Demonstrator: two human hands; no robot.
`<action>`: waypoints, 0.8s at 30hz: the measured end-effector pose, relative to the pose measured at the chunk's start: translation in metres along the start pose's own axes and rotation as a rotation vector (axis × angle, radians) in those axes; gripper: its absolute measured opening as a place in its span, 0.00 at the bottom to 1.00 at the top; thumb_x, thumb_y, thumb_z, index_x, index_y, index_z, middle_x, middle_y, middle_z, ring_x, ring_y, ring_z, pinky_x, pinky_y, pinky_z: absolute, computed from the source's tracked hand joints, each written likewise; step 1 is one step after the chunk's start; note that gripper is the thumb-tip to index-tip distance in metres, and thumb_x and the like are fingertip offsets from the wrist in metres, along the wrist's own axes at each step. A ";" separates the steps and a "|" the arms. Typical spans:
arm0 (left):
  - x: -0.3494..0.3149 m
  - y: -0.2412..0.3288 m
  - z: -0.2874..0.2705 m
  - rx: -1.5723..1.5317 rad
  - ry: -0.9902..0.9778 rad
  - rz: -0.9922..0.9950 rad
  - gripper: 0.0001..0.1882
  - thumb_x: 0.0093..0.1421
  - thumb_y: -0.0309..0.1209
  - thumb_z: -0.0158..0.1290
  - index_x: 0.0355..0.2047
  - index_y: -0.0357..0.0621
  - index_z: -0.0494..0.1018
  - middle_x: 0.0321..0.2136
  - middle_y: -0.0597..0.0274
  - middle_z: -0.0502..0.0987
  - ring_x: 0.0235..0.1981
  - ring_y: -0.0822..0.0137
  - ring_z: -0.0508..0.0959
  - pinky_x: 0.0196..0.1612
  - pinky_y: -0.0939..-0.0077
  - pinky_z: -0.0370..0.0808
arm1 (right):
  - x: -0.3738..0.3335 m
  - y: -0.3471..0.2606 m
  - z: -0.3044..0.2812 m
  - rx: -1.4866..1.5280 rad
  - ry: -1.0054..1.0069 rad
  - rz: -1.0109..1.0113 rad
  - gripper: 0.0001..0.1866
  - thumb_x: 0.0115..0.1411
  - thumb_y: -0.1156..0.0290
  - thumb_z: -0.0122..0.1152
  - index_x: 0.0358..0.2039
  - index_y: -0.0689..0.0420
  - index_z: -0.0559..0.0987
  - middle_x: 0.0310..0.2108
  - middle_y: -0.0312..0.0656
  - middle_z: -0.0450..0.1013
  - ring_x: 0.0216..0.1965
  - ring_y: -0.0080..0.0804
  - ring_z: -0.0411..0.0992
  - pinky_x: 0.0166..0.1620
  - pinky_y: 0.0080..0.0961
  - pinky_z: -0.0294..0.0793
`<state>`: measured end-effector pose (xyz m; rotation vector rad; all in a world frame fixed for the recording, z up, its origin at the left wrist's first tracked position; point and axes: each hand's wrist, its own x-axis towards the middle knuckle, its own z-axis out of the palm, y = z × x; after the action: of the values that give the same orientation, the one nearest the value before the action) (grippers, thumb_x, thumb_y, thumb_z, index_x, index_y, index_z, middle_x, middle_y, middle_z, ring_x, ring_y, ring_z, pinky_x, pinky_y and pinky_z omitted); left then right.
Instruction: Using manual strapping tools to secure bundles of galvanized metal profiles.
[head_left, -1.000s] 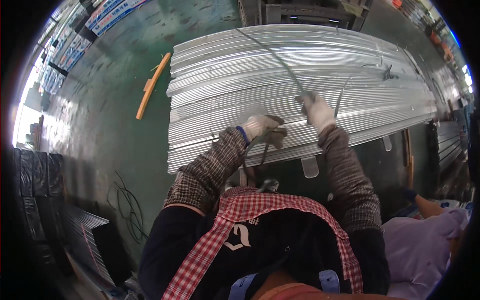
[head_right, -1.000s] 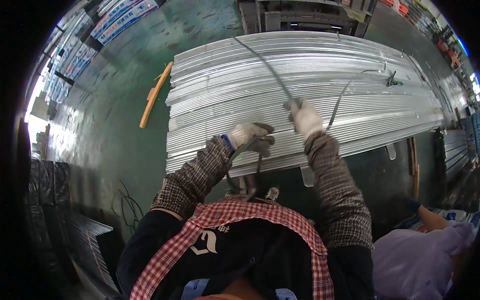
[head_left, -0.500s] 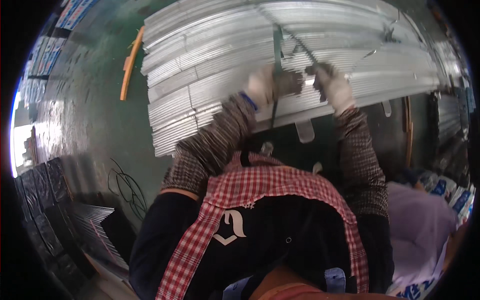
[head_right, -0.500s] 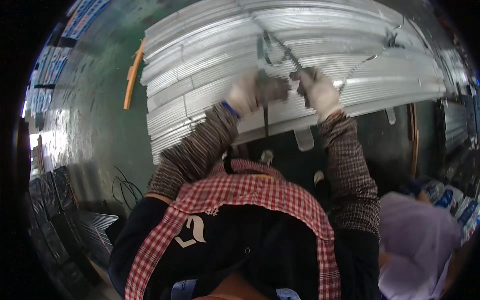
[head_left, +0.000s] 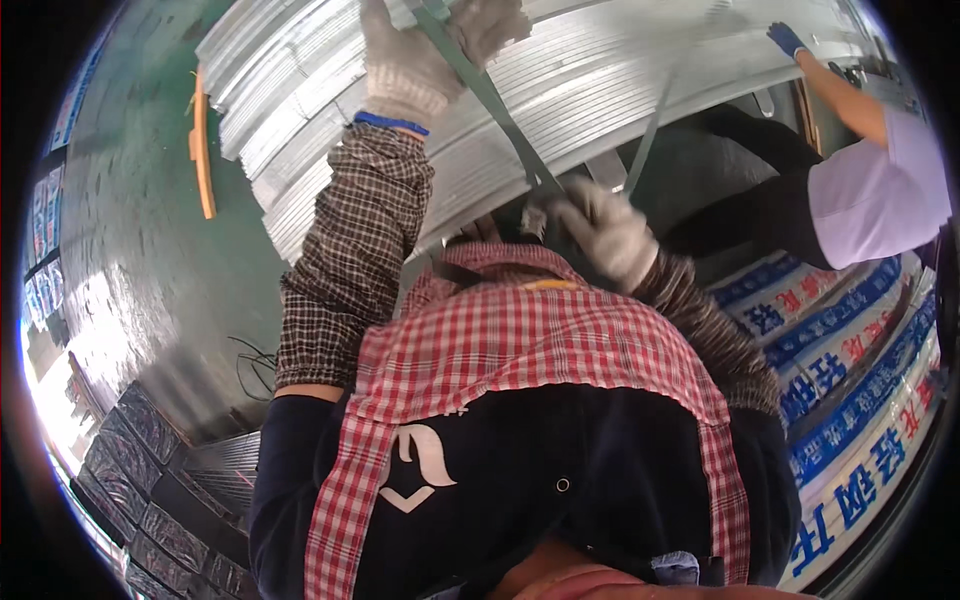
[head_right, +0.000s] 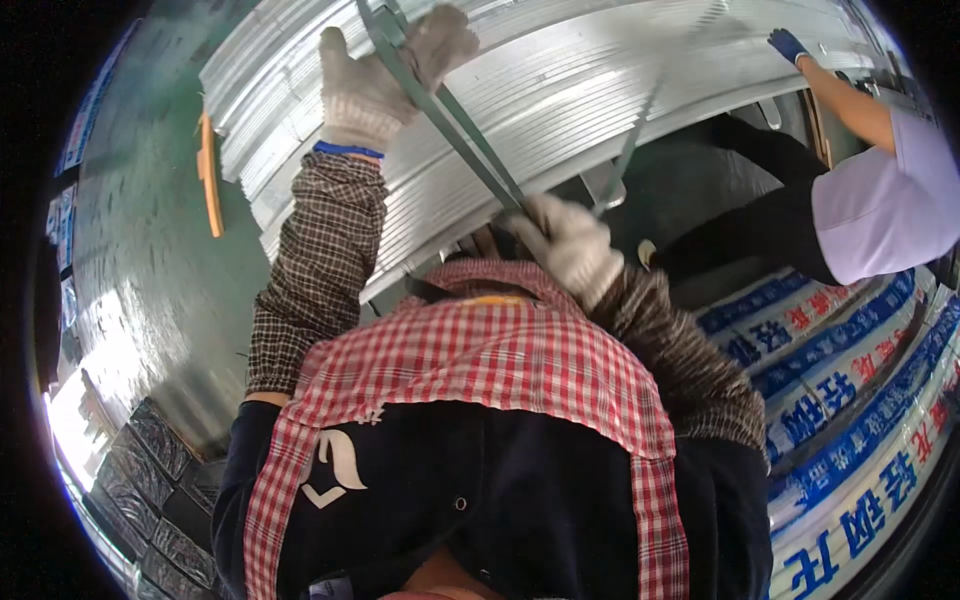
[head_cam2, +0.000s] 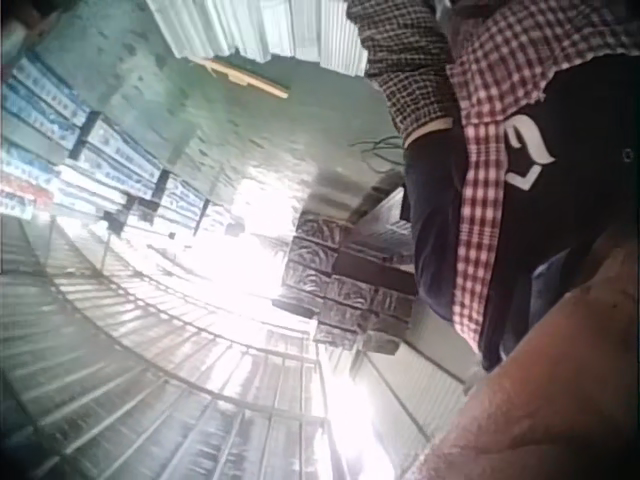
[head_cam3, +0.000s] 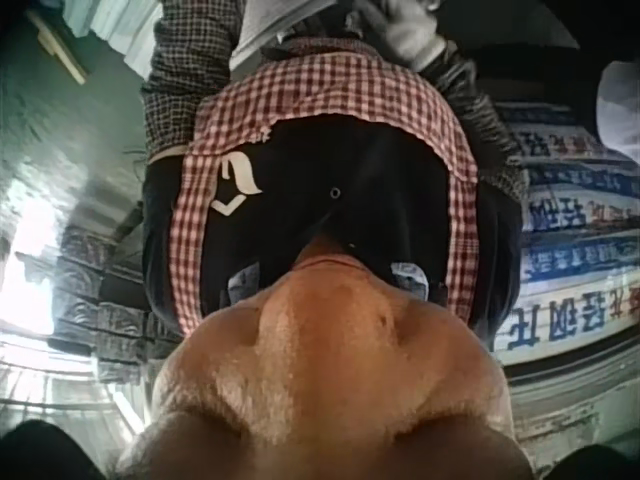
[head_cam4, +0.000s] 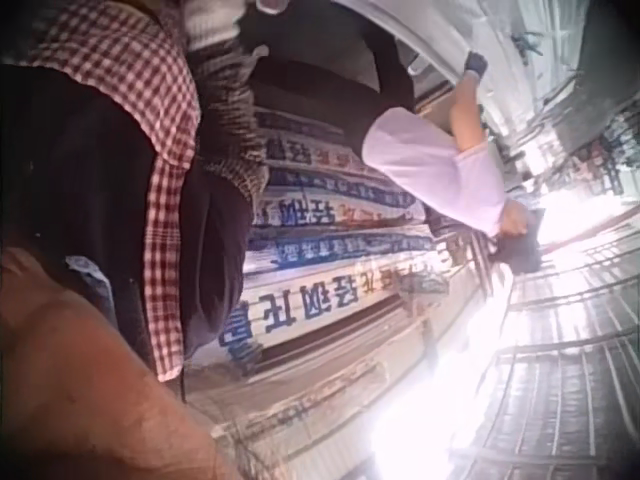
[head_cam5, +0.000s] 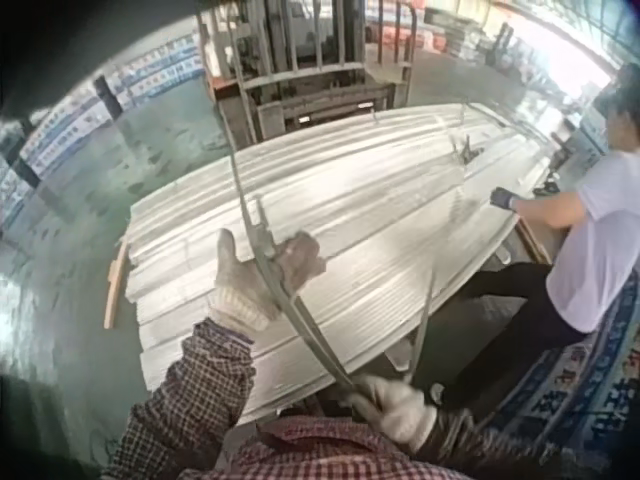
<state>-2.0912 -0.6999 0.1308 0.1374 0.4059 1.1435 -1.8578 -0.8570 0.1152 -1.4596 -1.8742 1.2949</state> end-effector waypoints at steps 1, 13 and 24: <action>0.000 0.004 -0.014 -0.086 0.022 -0.016 0.46 0.66 0.64 0.38 0.63 0.29 0.54 0.57 0.39 0.66 0.56 0.58 0.72 0.57 0.60 0.73 | -0.008 0.008 0.008 0.286 -0.080 0.178 0.12 0.67 0.65 0.59 0.45 0.59 0.78 0.30 0.41 0.77 0.30 0.26 0.75 0.36 0.23 0.76; -0.096 -0.130 -0.026 0.573 0.636 -0.109 0.31 0.64 0.59 0.49 0.35 0.38 0.76 0.18 0.63 0.75 0.14 0.72 0.70 0.17 0.75 0.67 | 0.168 0.097 0.043 0.538 -0.247 -0.010 0.19 0.69 0.59 0.53 0.47 0.65 0.76 0.39 0.45 0.77 0.39 0.31 0.77 0.45 0.25 0.77; -0.112 -0.146 -0.063 0.599 0.738 -0.069 0.34 0.68 0.59 0.41 0.35 0.36 0.77 0.15 0.60 0.73 0.09 0.68 0.67 0.10 0.74 0.65 | 0.104 0.068 0.044 -0.216 -0.512 0.183 0.39 0.65 0.63 0.60 0.67 0.64 0.50 0.51 0.54 0.74 0.46 0.38 0.78 0.52 0.29 0.79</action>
<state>-2.0295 -0.8684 0.0546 0.2180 1.3969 0.9457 -1.8941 -0.7788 0.0154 -1.5385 -2.3048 1.7271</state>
